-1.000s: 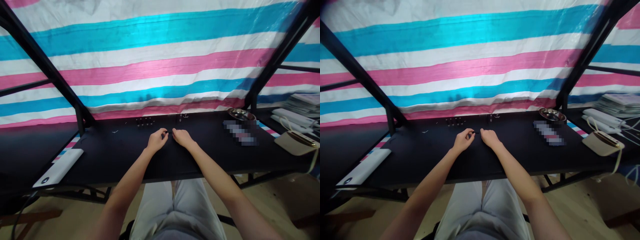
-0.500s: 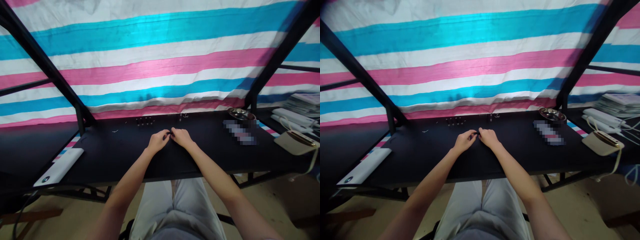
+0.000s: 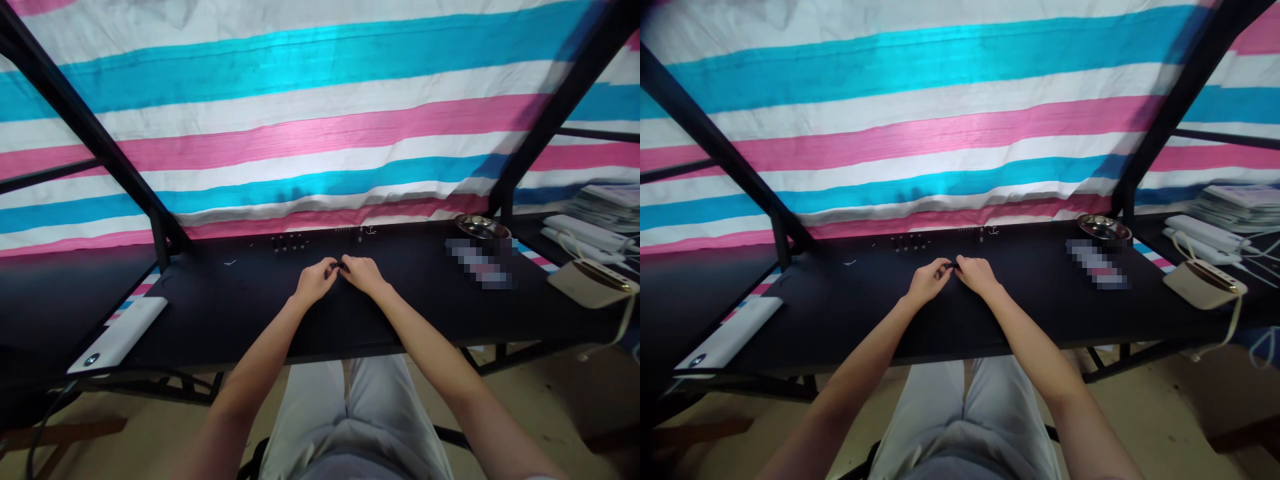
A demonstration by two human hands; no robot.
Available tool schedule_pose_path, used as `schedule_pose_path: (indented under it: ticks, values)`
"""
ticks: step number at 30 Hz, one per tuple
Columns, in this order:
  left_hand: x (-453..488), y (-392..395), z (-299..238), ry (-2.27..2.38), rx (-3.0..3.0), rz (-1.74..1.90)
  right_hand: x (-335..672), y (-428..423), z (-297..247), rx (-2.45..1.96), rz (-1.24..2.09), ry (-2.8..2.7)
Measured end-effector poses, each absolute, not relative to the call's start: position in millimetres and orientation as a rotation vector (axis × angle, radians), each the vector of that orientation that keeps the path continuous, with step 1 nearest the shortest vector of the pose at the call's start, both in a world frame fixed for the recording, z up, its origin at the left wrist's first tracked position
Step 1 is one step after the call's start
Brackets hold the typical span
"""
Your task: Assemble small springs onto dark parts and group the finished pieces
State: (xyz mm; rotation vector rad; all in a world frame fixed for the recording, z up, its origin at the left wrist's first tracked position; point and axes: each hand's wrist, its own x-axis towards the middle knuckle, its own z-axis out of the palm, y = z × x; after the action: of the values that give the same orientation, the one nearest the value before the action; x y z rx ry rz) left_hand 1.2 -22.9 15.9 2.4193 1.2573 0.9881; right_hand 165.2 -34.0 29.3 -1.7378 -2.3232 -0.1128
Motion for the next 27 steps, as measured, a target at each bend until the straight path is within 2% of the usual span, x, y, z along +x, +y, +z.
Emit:
schedule_pose_path:
  ticks: [8,15,21,27]
  values:
    - [1,-19,13,1.268,2.334,1.058,167,-33,24,-1.639,-0.077,-2.342]
    - [0,-14,12,1.458,2.197,1.167,172,-22,11,-1.447,0.166,-2.137]
    - [-10,0,9,1.740,1.939,1.182,182,-11,8,-1.512,0.280,-1.931]
    - [-19,8,8,1.852,1.756,1.114,186,3,14,-1.687,0.378,-2.011]
